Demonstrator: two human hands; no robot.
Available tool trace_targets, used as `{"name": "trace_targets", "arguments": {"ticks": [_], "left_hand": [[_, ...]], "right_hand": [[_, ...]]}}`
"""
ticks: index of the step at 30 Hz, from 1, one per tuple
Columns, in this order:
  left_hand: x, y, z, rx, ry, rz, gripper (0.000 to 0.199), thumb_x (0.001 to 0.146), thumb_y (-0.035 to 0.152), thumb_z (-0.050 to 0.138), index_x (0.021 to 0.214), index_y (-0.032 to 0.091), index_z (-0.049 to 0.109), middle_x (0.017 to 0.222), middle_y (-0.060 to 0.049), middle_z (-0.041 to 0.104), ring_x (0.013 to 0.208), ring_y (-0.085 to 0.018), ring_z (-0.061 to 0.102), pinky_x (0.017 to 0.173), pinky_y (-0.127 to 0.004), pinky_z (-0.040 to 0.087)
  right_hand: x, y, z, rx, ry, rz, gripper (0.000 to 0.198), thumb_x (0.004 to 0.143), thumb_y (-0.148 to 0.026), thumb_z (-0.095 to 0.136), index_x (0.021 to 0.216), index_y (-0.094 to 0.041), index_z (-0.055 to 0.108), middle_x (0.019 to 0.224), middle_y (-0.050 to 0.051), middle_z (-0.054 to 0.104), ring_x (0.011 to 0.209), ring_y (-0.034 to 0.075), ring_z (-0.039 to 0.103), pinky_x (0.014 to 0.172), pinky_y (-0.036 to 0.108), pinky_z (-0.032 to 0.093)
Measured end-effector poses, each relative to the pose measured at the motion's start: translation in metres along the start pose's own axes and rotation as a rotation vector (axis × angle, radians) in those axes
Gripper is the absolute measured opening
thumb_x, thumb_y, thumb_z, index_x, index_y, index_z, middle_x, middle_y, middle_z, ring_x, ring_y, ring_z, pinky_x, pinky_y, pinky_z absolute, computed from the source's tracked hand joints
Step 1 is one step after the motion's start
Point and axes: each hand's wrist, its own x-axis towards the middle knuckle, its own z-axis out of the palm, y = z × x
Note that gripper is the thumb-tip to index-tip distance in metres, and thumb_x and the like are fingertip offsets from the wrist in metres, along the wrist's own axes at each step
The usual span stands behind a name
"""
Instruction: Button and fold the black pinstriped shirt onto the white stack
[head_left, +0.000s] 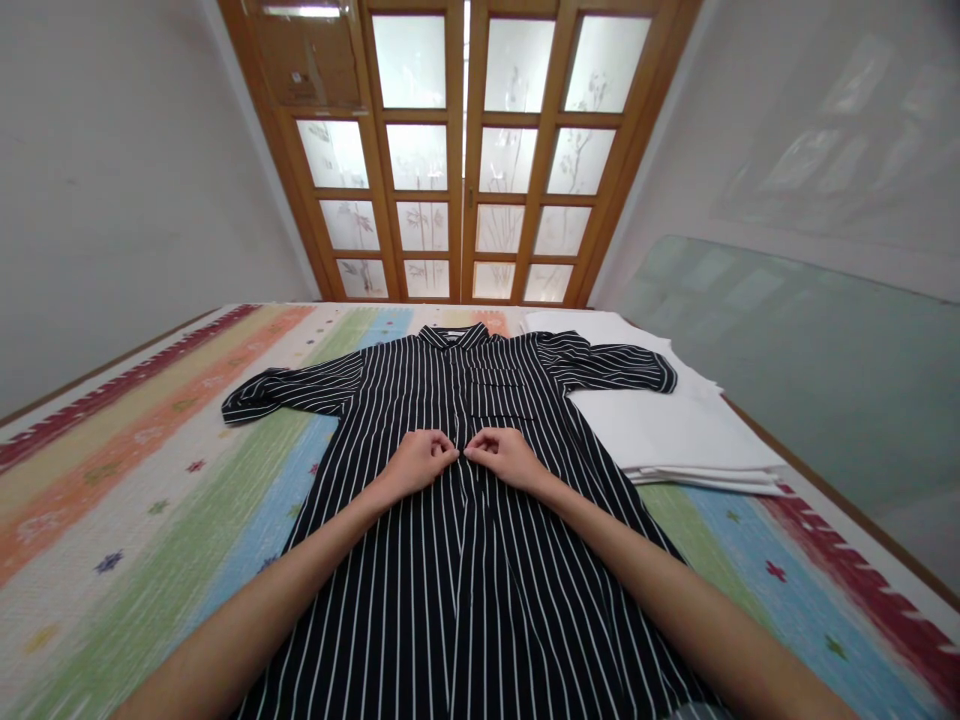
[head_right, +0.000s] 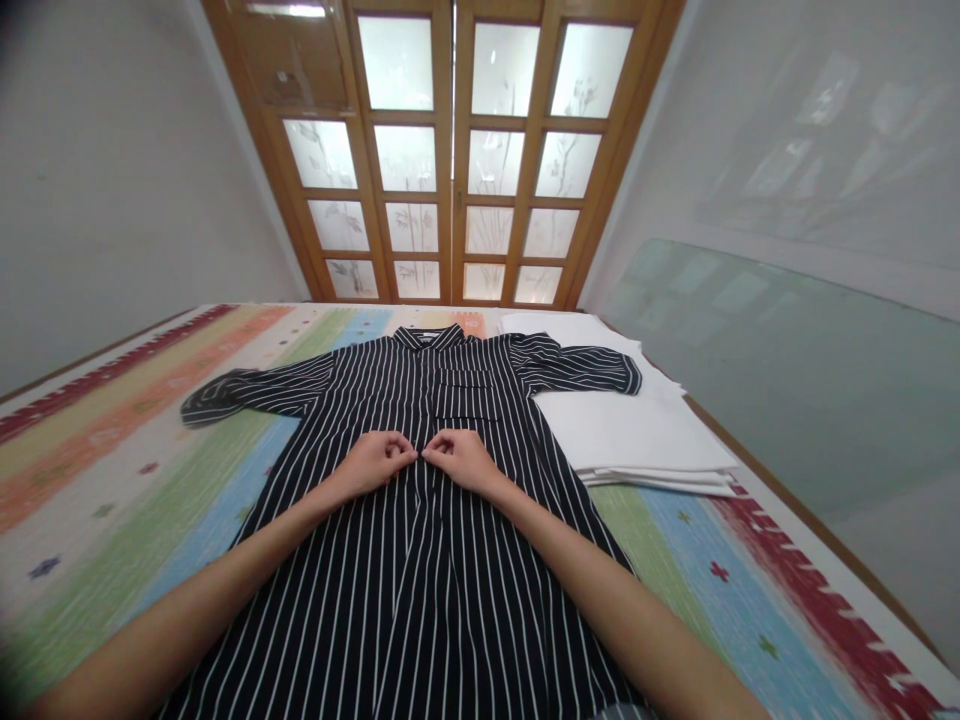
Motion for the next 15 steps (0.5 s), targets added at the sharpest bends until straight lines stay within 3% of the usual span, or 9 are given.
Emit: {"name": "trace_targets", "arguments": {"ticks": [7,11,15], "left_hand": [[-0.010,-0.008,0.003,0.196,0.159,0.225,0.013,0.085,0.022,0.053,0.083,0.016,0.064,0.076,-0.004,0.063,0.071,-0.016,0.057,0.068,-0.027,0.042],[-0.015,-0.015,0.006,0.252,0.151,0.355,0.012,0.087,0.023,0.052,0.088,0.017,0.062,0.089,-0.005,0.060,0.087,-0.019,0.056,0.080,-0.032,0.045],[-0.023,-0.018,0.003,0.276,0.111,0.425,0.013,0.086,0.026,0.056,0.095,0.017,0.062,0.095,-0.005,0.057,0.090,-0.019,0.054,0.081,-0.035,0.047]], "right_hand": [[-0.014,-0.005,0.007,-0.266,0.065,-0.189,0.006,0.084,-0.018,0.060,0.083,-0.017,0.066,0.073,0.001,0.063,0.066,0.013,0.057,0.064,0.026,0.043],[-0.022,-0.002,0.007,-0.421,0.037,-0.279,0.007,0.086,-0.022,0.061,0.084,-0.017,0.064,0.076,0.001,0.060,0.068,0.013,0.056,0.065,0.026,0.043],[-0.031,-0.005,0.006,-0.516,-0.020,-0.336,0.018,0.088,-0.034,0.061,0.090,-0.017,0.064,0.082,0.003,0.060,0.069,0.014,0.055,0.062,0.026,0.042]]}}
